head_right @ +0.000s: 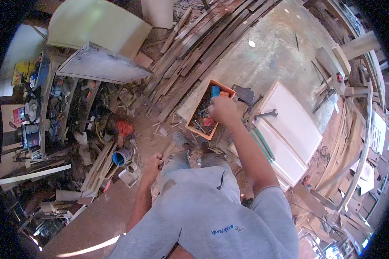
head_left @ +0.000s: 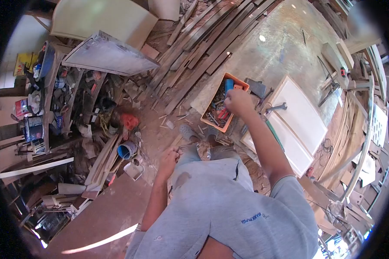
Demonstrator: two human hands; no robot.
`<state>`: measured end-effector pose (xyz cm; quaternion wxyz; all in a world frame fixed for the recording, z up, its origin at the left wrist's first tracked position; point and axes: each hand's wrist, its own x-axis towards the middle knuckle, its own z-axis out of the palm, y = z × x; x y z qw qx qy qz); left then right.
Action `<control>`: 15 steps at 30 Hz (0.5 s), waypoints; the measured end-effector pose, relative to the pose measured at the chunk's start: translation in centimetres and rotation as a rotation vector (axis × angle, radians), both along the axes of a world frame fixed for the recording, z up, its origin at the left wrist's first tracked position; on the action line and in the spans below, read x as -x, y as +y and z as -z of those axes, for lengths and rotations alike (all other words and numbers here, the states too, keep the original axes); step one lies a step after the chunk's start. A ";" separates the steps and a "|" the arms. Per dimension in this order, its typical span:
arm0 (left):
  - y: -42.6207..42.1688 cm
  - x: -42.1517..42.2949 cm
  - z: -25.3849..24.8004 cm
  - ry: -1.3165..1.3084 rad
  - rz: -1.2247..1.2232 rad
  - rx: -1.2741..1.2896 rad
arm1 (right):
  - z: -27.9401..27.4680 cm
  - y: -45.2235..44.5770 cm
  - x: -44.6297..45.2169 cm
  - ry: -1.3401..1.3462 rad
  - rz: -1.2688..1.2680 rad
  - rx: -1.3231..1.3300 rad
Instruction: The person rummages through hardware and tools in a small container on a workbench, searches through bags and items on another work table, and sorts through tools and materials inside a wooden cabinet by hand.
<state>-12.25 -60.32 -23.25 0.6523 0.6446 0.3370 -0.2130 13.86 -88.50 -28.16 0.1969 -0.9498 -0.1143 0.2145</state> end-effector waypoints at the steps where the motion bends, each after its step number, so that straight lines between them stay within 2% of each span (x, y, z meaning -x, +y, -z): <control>1: -0.2 -0.2 -0.1 0.005 0.012 0.005 | 1.9 0.4 0.3 -0.083 -0.196 0.134; 4: -0.6 -1.0 -0.4 0.000 0.025 0.026 | 6.6 1.5 1.3 -0.237 -0.341 0.215; 8: -0.3 -0.8 -1.1 -0.002 0.008 0.025 | 7.1 1.9 1.9 -0.341 -0.393 0.235; 11: 0.4 -0.1 -0.6 -0.024 0.011 0.020 | 6.7 0.3 1.9 -0.370 -0.238 -0.101; 12: 0.7 0.1 -0.5 -0.039 0.005 0.021 | 5.6 0.2 1.8 -0.319 -0.094 -0.228; 14: 0.9 0.6 -0.6 -0.018 -0.007 -0.014 | 2.6 -0.8 2.1 -0.194 0.198 -0.475; 15: 0.8 0.8 -0.7 -0.005 -0.007 -0.028 | 0.6 -1.7 2.0 0.051 0.349 -0.570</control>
